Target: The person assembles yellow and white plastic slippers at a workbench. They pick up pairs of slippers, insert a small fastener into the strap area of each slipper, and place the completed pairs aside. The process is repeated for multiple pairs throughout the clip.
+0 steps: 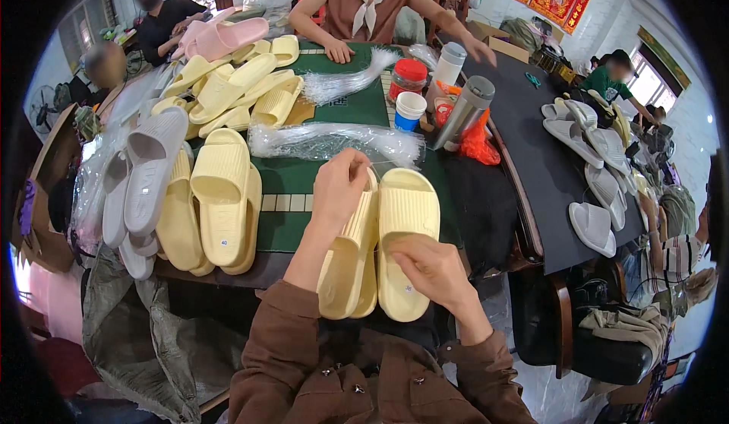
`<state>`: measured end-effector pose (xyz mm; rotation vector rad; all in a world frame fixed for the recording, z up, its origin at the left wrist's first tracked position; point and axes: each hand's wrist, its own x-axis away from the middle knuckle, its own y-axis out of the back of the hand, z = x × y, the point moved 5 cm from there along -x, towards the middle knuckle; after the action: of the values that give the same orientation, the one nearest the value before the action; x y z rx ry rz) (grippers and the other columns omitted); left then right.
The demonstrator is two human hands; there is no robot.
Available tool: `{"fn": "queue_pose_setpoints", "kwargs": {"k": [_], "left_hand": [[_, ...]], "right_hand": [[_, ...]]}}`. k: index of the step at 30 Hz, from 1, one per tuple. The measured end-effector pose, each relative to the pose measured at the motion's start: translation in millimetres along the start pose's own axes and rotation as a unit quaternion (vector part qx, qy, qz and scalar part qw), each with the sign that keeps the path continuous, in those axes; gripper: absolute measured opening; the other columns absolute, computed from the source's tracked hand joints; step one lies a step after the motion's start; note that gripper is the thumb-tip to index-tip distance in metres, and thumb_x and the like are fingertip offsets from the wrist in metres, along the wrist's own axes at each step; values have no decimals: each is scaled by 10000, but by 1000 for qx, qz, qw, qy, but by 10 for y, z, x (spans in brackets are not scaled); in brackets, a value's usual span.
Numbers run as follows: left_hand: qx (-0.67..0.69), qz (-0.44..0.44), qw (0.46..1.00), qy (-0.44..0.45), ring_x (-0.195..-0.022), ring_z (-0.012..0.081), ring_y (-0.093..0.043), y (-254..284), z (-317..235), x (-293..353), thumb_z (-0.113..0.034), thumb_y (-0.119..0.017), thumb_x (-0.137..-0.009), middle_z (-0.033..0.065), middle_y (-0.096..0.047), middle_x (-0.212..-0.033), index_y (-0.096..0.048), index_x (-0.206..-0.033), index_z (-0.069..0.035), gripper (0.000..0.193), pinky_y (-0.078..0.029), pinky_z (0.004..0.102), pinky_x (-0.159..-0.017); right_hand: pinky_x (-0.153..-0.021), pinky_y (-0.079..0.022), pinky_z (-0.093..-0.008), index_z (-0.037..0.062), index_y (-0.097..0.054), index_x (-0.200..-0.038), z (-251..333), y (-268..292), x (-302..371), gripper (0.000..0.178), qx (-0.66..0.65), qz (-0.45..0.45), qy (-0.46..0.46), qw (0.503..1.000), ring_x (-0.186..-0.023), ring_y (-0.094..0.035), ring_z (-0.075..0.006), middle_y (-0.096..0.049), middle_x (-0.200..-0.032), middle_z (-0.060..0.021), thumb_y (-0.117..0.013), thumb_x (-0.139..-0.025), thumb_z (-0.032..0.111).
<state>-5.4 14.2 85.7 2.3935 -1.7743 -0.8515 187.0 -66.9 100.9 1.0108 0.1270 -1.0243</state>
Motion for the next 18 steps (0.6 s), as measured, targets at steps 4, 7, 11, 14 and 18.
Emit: {"fn": "queue_pose_setpoints", "kwargs": {"k": [4, 7, 11, 14, 18], "left_hand": [[70, -17, 997, 4, -670, 183, -616, -24, 24, 26, -73, -609, -875, 114, -651, -768, -626, -908, 25, 105, -489, 314, -649], [85, -13, 996, 12, -690, 114, -589, -8, 45, 26, -72, -613, -893, 71, -651, -778, -629, -929, 25, 105, -478, 275, -652], [68, -2, 998, 17, -704, 86, -576, -12, -4, 17, -60, -607, -904, 54, -648, -784, -628, -942, 28, 98, -473, 256, -660], [70, -23, 997, 4, -694, 88, -569, 11, -1, 46, -45, -601, -904, 51, -642, -777, -625, -946, 29, 89, -471, 258, -653], [72, -33, 997, 15, -668, 153, -592, 8, 32, 51, -40, -603, -888, 104, -639, -762, -622, -930, 34, 86, -481, 292, -645]], "right_hand": [[-570, -514, -290, 18, -640, -1004, -22, 91, -172, 143, -12, -79, -75, 994, -712, -656, -214, -652, -942, -135, -653, -861, 25], [-633, -530, -349, 25, -633, -1041, -34, 80, -539, 175, 13, -146, -72, 987, -741, -652, -287, -649, -952, -140, -625, -866, 19], [-714, -524, -436, 46, -621, -1058, -285, -74, -895, 178, 90, -170, 5, 981, -791, -637, -368, -646, -969, -147, -595, -883, 61], [-718, -515, -462, 50, -606, -1018, -405, -186, -1015, 133, 114, -115, -36, 986, -822, -633, -380, -644, -965, -153, -583, -896, 99], [-695, -509, -465, 42, -591, -943, -461, -278, -1023, 83, 104, -114, -63, 986, -823, -632, -381, -642, -921, -156, -576, -903, 114]]}}
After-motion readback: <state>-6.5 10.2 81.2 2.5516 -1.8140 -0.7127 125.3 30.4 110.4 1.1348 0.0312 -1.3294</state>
